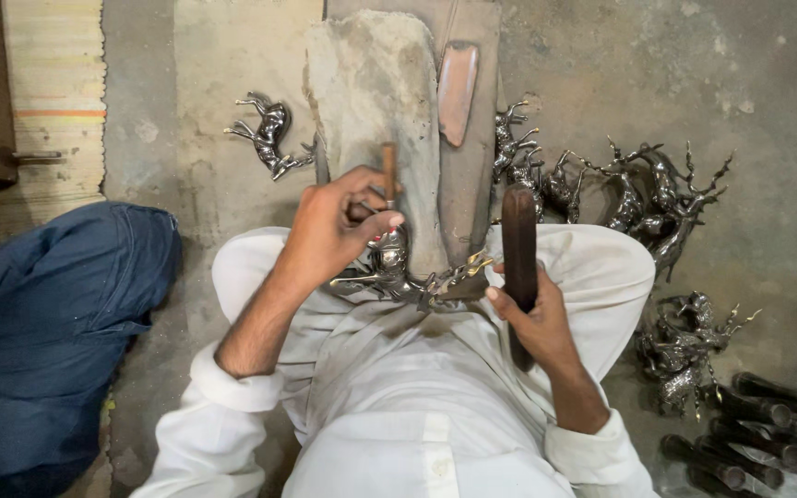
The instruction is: The person sits cross-legged on the floor and uses a wooden mallet with a small punch to hammer and refine details on silver metal animal figurines, holding each figurine steady and repositioning it between strikes.
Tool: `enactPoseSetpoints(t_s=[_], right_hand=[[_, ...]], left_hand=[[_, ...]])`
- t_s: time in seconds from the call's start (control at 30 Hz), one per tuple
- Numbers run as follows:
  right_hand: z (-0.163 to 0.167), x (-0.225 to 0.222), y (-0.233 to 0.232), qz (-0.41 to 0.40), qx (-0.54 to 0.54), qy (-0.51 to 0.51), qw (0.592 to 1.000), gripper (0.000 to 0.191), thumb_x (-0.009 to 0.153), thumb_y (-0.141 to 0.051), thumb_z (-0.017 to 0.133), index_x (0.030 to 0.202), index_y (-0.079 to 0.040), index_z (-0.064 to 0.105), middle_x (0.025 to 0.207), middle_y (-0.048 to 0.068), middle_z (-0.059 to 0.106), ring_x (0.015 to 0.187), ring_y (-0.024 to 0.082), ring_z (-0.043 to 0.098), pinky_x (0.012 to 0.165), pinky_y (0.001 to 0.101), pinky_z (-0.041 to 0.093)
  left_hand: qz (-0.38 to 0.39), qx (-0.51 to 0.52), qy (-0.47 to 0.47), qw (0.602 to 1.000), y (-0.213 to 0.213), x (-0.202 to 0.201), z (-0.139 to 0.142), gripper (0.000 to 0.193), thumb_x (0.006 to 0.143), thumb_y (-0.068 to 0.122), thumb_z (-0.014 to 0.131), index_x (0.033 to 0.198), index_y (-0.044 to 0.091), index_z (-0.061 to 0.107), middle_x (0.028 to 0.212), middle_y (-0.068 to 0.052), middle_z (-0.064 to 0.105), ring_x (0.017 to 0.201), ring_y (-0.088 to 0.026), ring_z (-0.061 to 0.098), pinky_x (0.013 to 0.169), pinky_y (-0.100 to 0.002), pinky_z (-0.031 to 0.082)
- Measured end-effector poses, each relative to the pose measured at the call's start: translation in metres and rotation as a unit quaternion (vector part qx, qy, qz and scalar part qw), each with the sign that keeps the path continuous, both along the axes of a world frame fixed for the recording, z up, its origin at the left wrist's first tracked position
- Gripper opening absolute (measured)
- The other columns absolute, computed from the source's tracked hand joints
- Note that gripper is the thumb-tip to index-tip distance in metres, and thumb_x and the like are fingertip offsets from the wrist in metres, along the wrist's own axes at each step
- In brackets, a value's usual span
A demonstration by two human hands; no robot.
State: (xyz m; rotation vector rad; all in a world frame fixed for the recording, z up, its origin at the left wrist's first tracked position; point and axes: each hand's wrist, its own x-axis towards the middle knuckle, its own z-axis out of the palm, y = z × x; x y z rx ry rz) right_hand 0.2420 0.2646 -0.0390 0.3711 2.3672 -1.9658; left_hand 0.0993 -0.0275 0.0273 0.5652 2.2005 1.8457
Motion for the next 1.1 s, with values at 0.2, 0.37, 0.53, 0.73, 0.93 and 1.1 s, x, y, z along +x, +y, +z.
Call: enactPoseSetpoints(t_s=[0.2, 0.37, 0.53, 0.73, 0.93, 1.1], right_hand=[[-0.004, -0.017, -0.025, -0.034, -0.047, -0.010, 0.998, 0.030, 0.090, -0.017, 0.079, 0.113, -0.002, 0.067, 0.073, -0.005, 0.057, 0.062, 0.004, 0.051, 0.055, 0.0224, 0.041], [-0.003, -0.020, -0.020, -0.027, -0.084, -0.017, 0.996, 0.031, 0.090, -0.017, 0.080, 0.113, -0.002, 0.066, 0.073, -0.005, 0.057, 0.061, 0.005, 0.050, 0.055, 0.0228, 0.040], [0.006, -0.004, 0.003, -0.010, -0.034, -0.044, 0.998, 0.035, 0.088, -0.014, 0.078, 0.118, -0.003, 0.064, 0.074, -0.004, 0.059, 0.066, 0.005, 0.054, 0.060, 0.0231, 0.044], [0.011, 0.017, 0.012, -0.130, 0.025, 0.032, 0.991, 0.035, 0.092, -0.009, 0.075, 0.124, -0.004, 0.062, 0.082, -0.003, 0.061, 0.072, 0.007, 0.057, 0.067, 0.0235, 0.048], [0.014, 0.012, 0.019, -0.241, -0.091, 0.166, 0.952, 0.030, 0.098, -0.007, 0.073, 0.124, -0.006, 0.057, 0.087, 0.002, 0.065, 0.075, 0.011, 0.062, 0.073, 0.0276, 0.053], [0.034, 0.010, 0.029, -0.079, 0.294, 0.059, 0.951, 0.034, 0.094, -0.008, 0.076, 0.125, -0.004, 0.064, 0.086, 0.004, 0.062, 0.072, 0.015, 0.056, 0.067, 0.0308, 0.046]], left_hand=[[0.037, 0.043, -0.030, 0.998, -0.007, 0.011, -0.018, 0.026, 0.088, 0.002, 0.080, 0.111, 0.000, 0.068, 0.083, -0.004, 0.075, 0.075, -0.004, 0.066, 0.062, -0.023, 0.053], [-0.068, -0.037, 0.068, 0.995, 0.009, 0.004, -0.011, 0.034, 0.083, 0.007, 0.084, 0.112, 0.004, 0.066, 0.085, -0.010, 0.076, 0.074, -0.018, 0.075, 0.065, -0.031, 0.058], [-0.167, -0.149, 0.216, 0.951, 0.037, -0.007, -0.001, 0.035, 0.078, 0.011, 0.083, 0.109, 0.006, 0.069, 0.087, -0.016, 0.076, 0.084, -0.035, 0.074, 0.070, -0.045, 0.056], [-0.215, -0.236, 0.254, 0.913, 0.045, -0.007, 0.000, 0.029, 0.083, 0.013, 0.076, 0.110, 0.007, 0.068, 0.086, -0.016, 0.074, 0.082, -0.038, 0.072, 0.069, -0.049, 0.054], [-0.220, -0.264, 0.258, 0.903, 0.046, -0.009, -0.001, 0.029, 0.084, 0.011, 0.074, 0.112, 0.006, 0.067, 0.085, -0.016, 0.074, 0.083, -0.038, 0.072, 0.068, -0.050, 0.054], [-0.242, -0.292, 0.267, 0.886, 0.049, -0.007, 0.002, 0.030, 0.082, 0.013, 0.075, 0.111, 0.008, 0.068, 0.078, -0.017, 0.073, 0.081, -0.037, 0.073, 0.070, -0.050, 0.055]])
